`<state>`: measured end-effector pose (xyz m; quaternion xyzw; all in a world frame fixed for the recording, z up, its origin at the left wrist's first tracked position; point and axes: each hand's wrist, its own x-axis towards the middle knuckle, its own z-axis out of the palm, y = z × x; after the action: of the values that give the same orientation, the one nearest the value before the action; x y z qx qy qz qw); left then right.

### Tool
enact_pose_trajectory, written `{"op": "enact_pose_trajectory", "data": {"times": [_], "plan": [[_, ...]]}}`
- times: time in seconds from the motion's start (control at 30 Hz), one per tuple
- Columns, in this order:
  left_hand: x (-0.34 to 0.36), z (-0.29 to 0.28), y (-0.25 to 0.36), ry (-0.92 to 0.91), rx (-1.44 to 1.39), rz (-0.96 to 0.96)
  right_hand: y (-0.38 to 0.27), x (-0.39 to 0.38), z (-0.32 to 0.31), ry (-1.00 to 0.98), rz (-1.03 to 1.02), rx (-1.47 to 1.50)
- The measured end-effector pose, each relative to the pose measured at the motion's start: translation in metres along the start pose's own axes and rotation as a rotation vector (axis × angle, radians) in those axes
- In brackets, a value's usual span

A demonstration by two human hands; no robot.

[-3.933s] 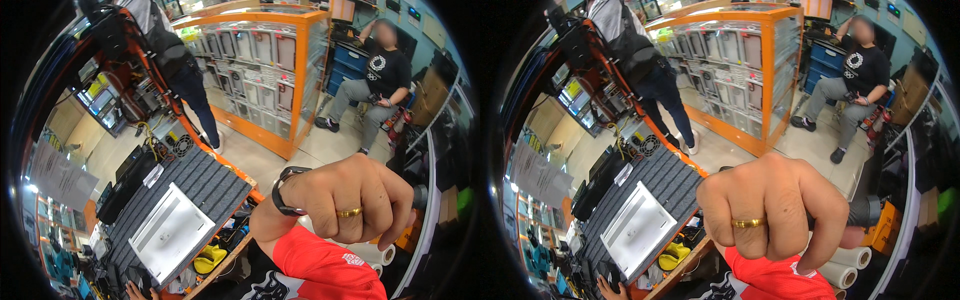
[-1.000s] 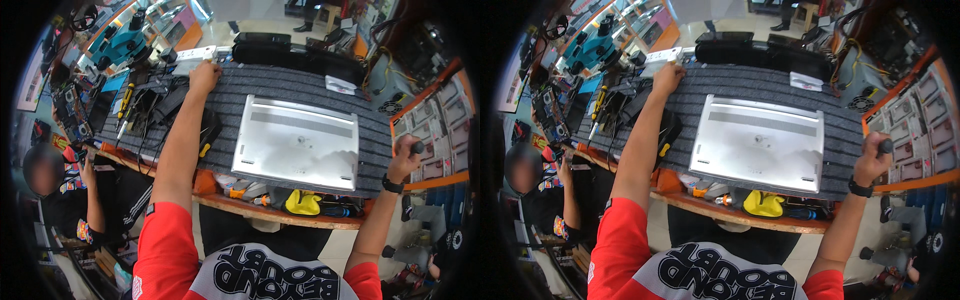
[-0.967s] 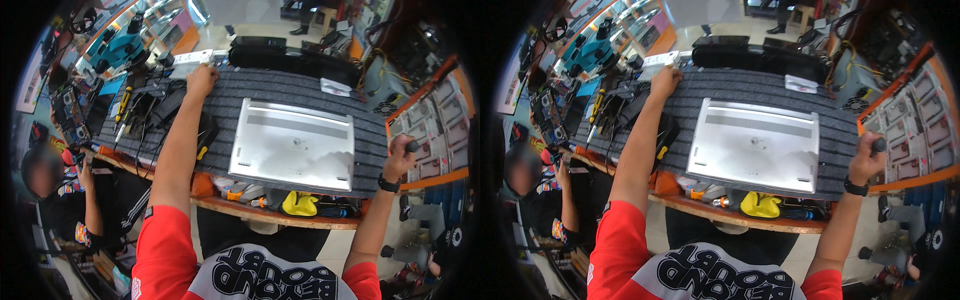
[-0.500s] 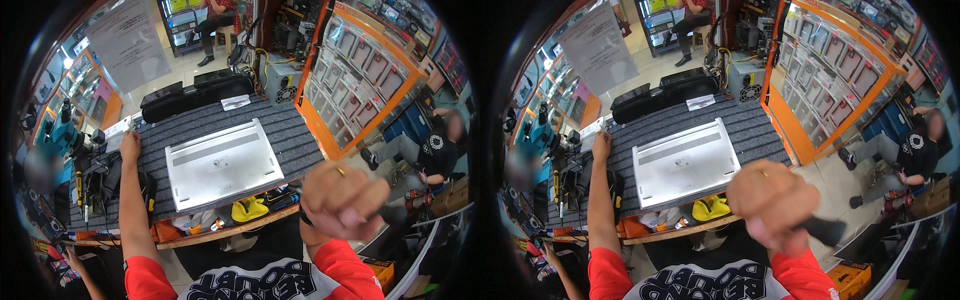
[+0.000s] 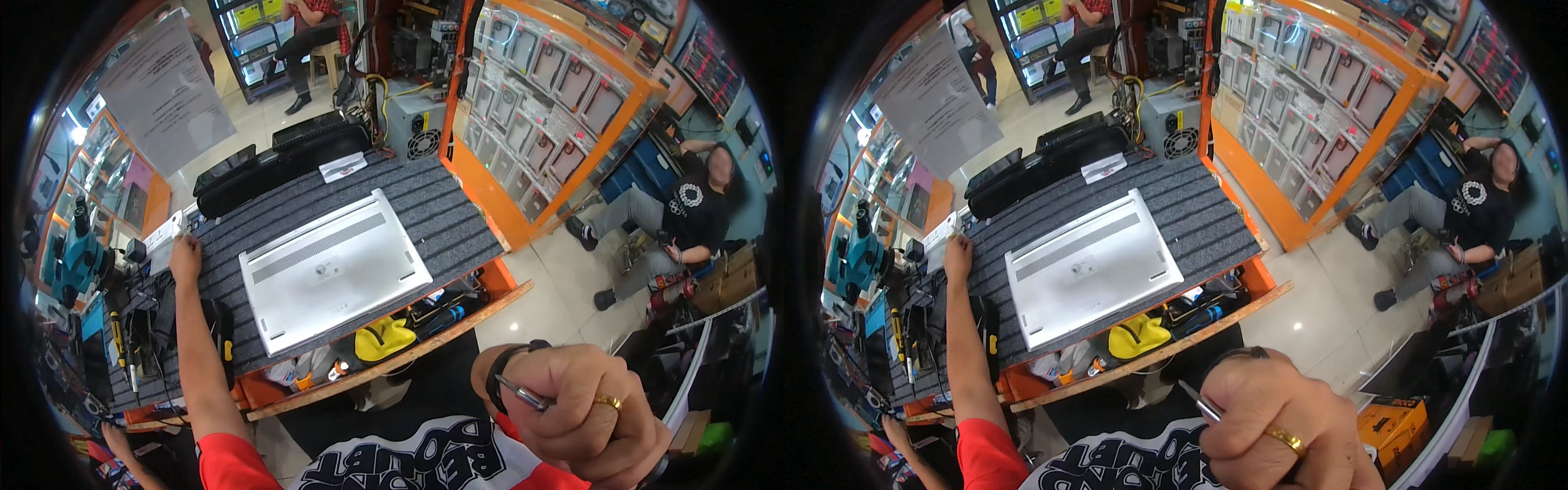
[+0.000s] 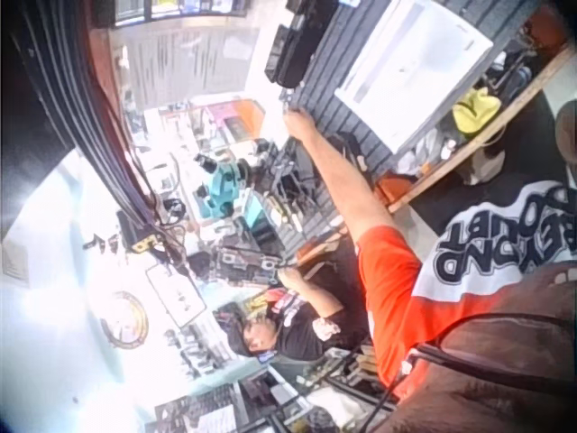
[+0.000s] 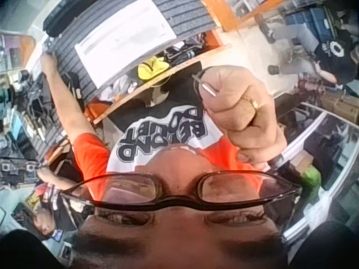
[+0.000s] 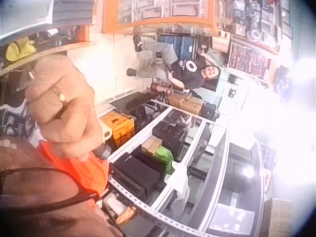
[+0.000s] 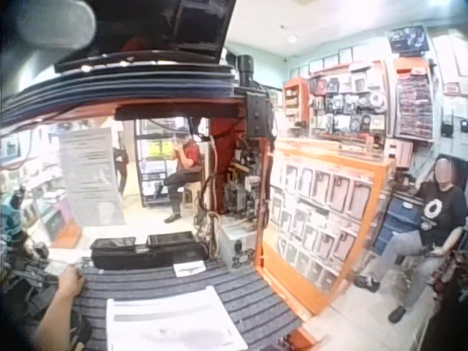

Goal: The person replaces a screw in the bottom cover of a laptop using a manual screwdriver and a bit from a toolkit.

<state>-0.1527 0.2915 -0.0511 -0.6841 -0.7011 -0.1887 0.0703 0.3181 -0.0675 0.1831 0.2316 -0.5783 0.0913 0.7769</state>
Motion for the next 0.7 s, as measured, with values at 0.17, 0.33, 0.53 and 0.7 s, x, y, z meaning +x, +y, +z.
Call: {"op": "enact_pose_trajectory", "data": {"times": [0.17, 0.33, 0.53, 0.7], "plan": [[0.003, 0.0, 0.02, 0.045, 0.039, 0.045, 0.0, 0.001, -0.007, 0.016, -0.066, -0.036], [0.001, -0.005, 0.028, 0.026, 0.029, 0.005, 0.007, 0.002, -0.012, -0.072, -0.074, -0.082], [-0.002, -0.01, 0.026, 0.032, -0.089, -0.019, 0.008, 0.001, -0.011, -0.011, -0.001, -0.046], [-0.003, -0.022, 0.035, 0.123, -0.109, -0.011, -0.023, 0.01, -0.021, 0.154, -0.033, -0.112]]}}
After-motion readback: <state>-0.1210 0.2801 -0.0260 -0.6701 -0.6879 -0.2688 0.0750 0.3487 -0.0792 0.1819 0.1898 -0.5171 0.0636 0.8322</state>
